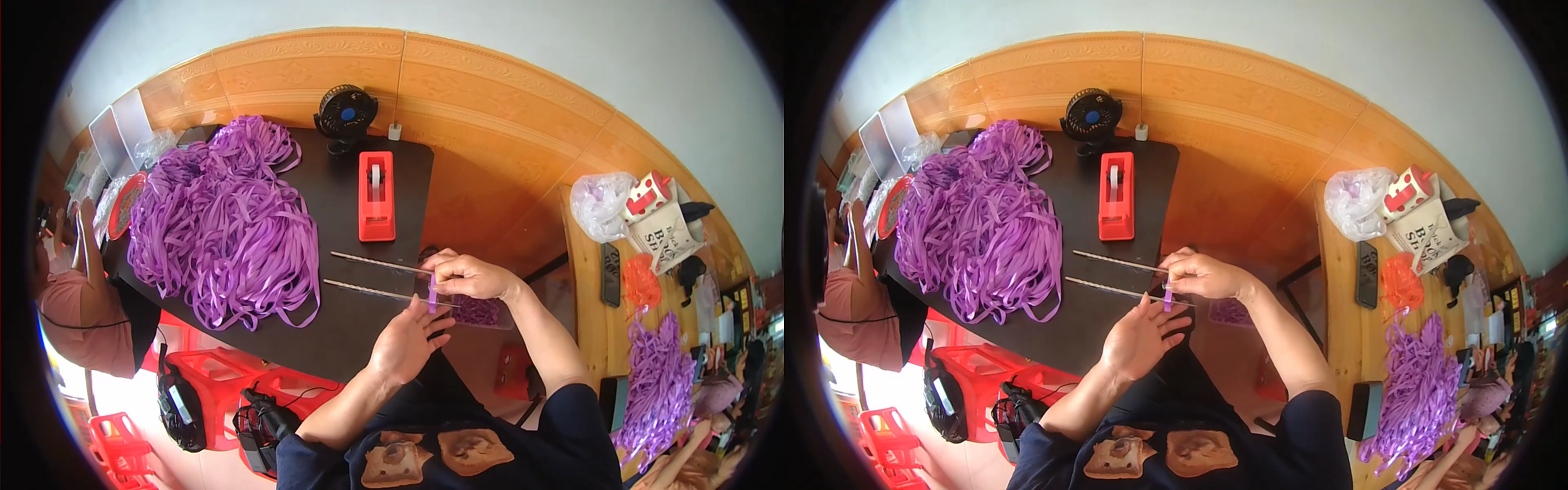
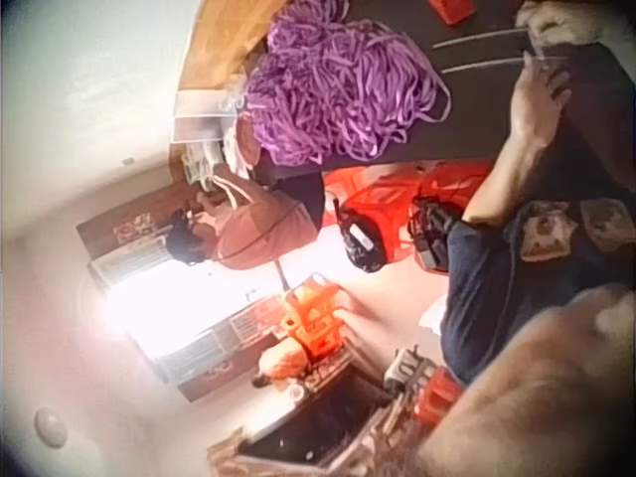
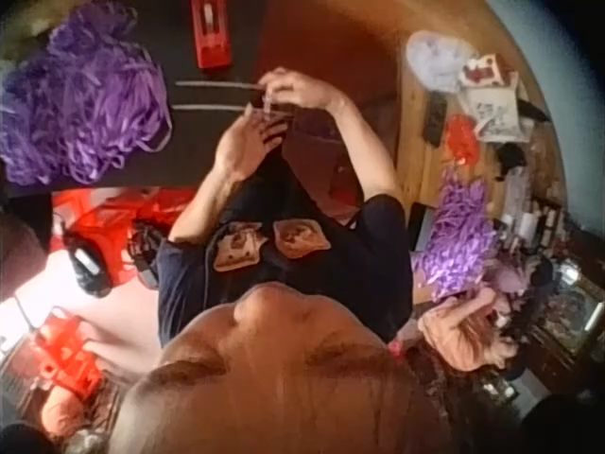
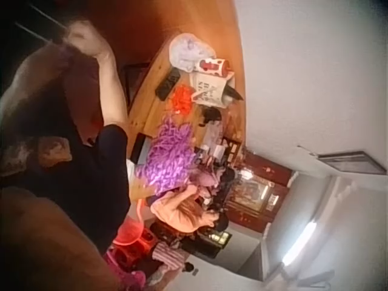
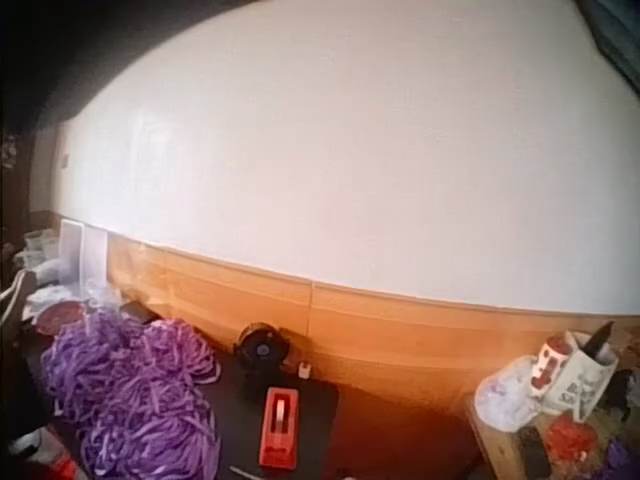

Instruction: The recorder is wrapping purple ribbons around a metal jig to measure and cut them into loops.

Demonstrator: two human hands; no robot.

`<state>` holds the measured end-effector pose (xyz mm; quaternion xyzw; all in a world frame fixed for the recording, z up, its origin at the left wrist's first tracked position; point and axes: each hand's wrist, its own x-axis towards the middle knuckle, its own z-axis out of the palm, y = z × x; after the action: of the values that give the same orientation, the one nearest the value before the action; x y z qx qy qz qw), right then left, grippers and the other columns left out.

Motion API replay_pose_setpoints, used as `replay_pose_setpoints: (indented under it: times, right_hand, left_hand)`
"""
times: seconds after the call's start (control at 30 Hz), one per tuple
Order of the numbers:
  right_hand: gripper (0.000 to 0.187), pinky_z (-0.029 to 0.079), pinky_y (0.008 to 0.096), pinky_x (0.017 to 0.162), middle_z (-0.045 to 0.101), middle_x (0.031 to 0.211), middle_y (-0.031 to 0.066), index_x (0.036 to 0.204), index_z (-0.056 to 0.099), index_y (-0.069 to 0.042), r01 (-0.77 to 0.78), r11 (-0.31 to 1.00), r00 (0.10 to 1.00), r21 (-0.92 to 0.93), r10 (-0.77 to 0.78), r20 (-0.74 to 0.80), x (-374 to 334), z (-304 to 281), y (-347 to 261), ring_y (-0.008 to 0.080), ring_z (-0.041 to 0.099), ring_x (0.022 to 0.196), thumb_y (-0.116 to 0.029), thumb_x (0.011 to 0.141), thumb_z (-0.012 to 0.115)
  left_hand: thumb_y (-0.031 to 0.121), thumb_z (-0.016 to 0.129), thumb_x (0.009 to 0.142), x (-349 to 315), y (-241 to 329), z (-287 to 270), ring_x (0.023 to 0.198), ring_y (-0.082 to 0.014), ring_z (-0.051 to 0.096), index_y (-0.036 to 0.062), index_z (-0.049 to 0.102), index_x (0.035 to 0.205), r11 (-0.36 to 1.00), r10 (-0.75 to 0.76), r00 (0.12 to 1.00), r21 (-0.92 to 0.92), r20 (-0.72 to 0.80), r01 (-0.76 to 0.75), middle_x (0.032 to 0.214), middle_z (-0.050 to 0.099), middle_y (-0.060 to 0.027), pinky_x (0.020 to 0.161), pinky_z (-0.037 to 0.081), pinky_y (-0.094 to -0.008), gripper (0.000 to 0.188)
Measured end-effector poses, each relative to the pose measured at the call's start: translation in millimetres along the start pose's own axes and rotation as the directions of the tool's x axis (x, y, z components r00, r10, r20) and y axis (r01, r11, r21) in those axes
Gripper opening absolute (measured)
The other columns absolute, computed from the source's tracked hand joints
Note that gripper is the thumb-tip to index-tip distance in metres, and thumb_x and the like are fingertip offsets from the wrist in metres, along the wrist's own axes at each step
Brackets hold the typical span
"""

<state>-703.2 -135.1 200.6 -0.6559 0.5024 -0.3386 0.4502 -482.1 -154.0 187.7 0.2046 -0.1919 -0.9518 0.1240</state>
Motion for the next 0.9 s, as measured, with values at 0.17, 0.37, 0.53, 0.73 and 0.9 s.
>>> replay_pose_setpoints:
  times: [0.17, 0.37, 0.53, 0.73, 0.9]
  right_hand:
    - [0.015, 0.034, 0.0363, 0.096, 0.059, 0.100, 0.0041, 0.077, 0.060, -0.004, -0.030, 0.996, 0.999, -0.082, 0.029, -0.013, -1, 1, 9, 0.0236, 0.044, 0.109, -0.014, 0.086, 0.065]
    - [0.016, 0.036, 0.0368, 0.093, 0.059, 0.100, 0.0040, 0.074, 0.058, -0.004, -0.034, 0.989, 0.999, -0.147, 0.032, -0.012, 0, 2, 15, 0.0234, 0.045, 0.105, -0.013, 0.085, 0.065]
    - [0.016, 0.036, 0.0374, 0.093, 0.061, 0.102, 0.0067, 0.072, 0.058, -0.003, -0.077, 0.977, 0.995, -0.199, 0.064, -0.071, -1, 4, 10, 0.0245, 0.046, 0.104, -0.010, 0.084, 0.065]
    - [0.016, 0.037, 0.0368, 0.091, 0.061, 0.099, 0.0064, 0.071, 0.058, -0.004, -0.093, 0.975, 0.994, -0.201, 0.079, -0.077, 0, 4, 10, 0.0245, 0.047, 0.102, -0.011, 0.083, 0.066]
    - [0.016, 0.038, 0.0359, 0.090, 0.060, 0.098, 0.0062, 0.073, 0.060, -0.003, -0.094, 0.972, 0.994, -0.215, 0.080, -0.075, 1, 5, 15, 0.0230, 0.047, 0.102, -0.013, 0.083, 0.067]
  left_hand:
    - [0.047, 0.039, 0.100, 0, 0, 0, 0.121, -0.0272, 0.044, 0.0052, 0.044, 0.131, 1.000, 0.000, 1.000, -0.004, -0.006, 0.000, 0.134, 0.045, -0.0132, 0.099, 0.034, -0.0423, 0.052]
    - [0.046, 0.039, 0.100, 2, -1, -3, 0.121, -0.0274, 0.044, 0.0051, 0.044, 0.130, 1.000, -0.002, 1.000, -0.012, -0.007, 0.002, 0.134, 0.045, -0.0132, 0.099, 0.034, -0.0424, 0.051]
    - [0.046, 0.039, 0.100, 0, 0, 0, 0.121, -0.0275, 0.044, 0.0051, 0.044, 0.130, 1.000, -0.001, 1.000, -0.004, -0.010, 0.001, 0.135, 0.045, -0.0136, 0.099, 0.034, -0.0424, 0.051]
    - [0.046, 0.040, 0.099, 0, -1, -1, 0.121, -0.0273, 0.044, 0.0053, 0.044, 0.131, 1.000, -0.001, 1.000, -0.002, -0.014, 0.001, 0.135, 0.045, -0.0142, 0.099, 0.034, -0.0425, 0.051]
    - [0.046, 0.040, 0.099, 1, -1, -2, 0.121, -0.0271, 0.044, 0.0056, 0.044, 0.130, 1.000, 0.005, 1.000, 0.005, -0.007, -0.005, 0.135, 0.045, -0.0142, 0.098, 0.035, -0.0425, 0.051]
